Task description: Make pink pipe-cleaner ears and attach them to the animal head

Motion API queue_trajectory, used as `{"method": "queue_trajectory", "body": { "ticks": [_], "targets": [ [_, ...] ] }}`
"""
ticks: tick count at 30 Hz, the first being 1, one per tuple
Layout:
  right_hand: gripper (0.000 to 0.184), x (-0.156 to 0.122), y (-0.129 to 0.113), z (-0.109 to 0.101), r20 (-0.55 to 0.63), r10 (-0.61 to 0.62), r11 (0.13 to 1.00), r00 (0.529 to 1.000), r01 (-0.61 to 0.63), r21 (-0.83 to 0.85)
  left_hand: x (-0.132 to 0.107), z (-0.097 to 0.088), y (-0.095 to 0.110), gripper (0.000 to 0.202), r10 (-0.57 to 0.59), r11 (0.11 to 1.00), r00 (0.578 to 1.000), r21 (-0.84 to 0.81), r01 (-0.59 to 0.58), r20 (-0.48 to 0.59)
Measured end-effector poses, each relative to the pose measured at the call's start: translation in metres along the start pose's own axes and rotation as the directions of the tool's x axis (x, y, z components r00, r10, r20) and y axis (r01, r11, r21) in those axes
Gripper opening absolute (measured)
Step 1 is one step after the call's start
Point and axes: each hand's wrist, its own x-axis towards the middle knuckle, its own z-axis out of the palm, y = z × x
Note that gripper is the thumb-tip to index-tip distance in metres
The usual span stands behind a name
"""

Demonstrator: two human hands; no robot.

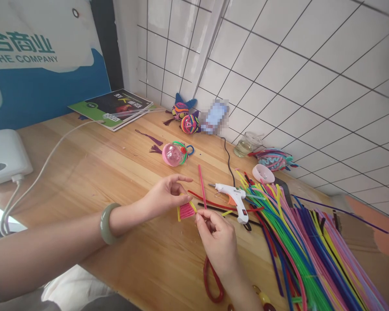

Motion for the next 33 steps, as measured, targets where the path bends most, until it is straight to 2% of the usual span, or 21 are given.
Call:
{"method": "queue_trajectory", "body": {
  "ticks": [11,20,27,33],
  "targets": [
    [0.017,0.001,0.002,0.002,-0.009,0.083,0.996,0.997,-0.082,0.044,-0.004,0.006,-0.002,0.040,0.077,0.997,0.993,0.003,-0.077,-0.086],
    [0.024,0.001,0.000,0.004,-0.089,0.175,0.964,0.981,-0.152,0.219,-0.008,0.012,-0.004,0.033,0.155,0.987,0.981,-0.025,-0.159,-0.114],
    [0.017,0.005,-0.008,0.005,0.008,0.300,0.886,0.954,-0.281,0.368,-0.009,0.014,-0.005,0.029,0.172,0.984,0.975,-0.009,-0.175,-0.137],
    [0.016,0.006,-0.009,0.005,0.037,0.338,0.821,0.940,-0.314,0.477,-0.010,0.018,-0.005,0.027,0.175,0.984,0.967,0.004,-0.178,-0.187]
  ]
}}
